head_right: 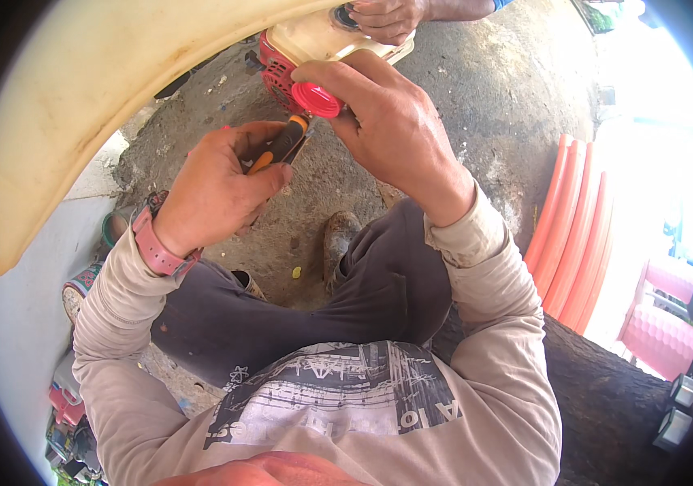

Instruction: The person pours liquid from a pink container into an engine tank and uses pliers to manipulate a cap on the engine.

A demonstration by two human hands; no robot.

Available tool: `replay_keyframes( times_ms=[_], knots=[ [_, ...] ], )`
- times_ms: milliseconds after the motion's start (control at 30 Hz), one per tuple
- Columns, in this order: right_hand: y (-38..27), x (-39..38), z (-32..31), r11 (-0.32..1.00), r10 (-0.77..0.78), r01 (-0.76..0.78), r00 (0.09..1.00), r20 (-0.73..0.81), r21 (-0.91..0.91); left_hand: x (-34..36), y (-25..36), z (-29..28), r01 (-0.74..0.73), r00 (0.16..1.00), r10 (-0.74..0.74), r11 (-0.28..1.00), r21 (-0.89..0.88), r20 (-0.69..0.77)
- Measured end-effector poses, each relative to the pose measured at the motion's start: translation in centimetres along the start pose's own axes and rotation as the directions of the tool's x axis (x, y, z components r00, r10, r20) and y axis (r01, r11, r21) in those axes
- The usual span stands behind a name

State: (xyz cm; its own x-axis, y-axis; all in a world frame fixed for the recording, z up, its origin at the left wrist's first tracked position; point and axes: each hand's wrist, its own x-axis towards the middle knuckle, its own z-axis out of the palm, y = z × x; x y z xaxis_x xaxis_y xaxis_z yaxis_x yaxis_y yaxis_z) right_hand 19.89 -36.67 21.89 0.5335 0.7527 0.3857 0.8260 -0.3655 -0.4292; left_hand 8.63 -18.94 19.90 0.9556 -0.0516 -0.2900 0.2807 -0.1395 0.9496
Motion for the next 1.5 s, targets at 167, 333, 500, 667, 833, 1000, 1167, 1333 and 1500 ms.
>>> replay_keyframes(
  times_ms=[167,333,500,667,833,1000,1167,1333,1500],
  knots=[
    [-0.3,0.1,-0.3,0.997,0.065,-0.066,0.997,0.031,0.038,-0.1,-0.2,0.0,-0.016,1.0,0.016,1.0,-0.008,-0.001],
    [-0.1,0.0,-0.3,0.998,0.054,-0.054,0.998,0.022,0.036,-0.1,-0.6,-0.2,-0.078,0.996,0.083,0.99,0.121,-0.04],
    [0.0,-0.1,-0.2,0.998,0.039,-0.04,0.999,0.028,0.038,-0.4,0.1,-0.4,-0.044,0.998,0.052,0.985,0.166,-0.044],
    [0.1,-0.2,-0.2,1.0,0.015,-0.016,1.0,0.012,0.024,-0.3,-0.2,-0.1,-0.082,0.992,0.095,0.986,0.142,-0.085],
    [0.1,-0.2,-0.2,0.999,0.007,-0.007,1.0,0.005,0.037,-0.4,-0.4,-0.2,-0.09,0.99,0.106,0.981,0.173,-0.087],
    [0.0,-0.1,-0.2,0.997,0.014,-0.015,1.0,0.01,0.076,-0.5,0.1,-0.6,-0.031,0.998,0.041,0.976,0.214,-0.042],
    [0.1,0.1,-0.3,0.944,0.185,-0.193,0.981,0.054,0.266,-0.6,-0.9,-0.9,-0.095,0.987,0.12,0.971,0.219,-0.103],
    [1.2,0.1,-0.9,0.807,0.304,-0.341,0.94,0.156,0.482,-1.0,-1.2,-1.8,-0.008,0.998,0.021,0.982,0.186,-0.065],
    [1.8,0.2,-1.0,0.792,0.28,-0.278,0.957,0.082,0.543,-0.9,-1.5,-2.6,0.094,0.996,-0.093,0.989,0.113,-0.016]
  ],
)
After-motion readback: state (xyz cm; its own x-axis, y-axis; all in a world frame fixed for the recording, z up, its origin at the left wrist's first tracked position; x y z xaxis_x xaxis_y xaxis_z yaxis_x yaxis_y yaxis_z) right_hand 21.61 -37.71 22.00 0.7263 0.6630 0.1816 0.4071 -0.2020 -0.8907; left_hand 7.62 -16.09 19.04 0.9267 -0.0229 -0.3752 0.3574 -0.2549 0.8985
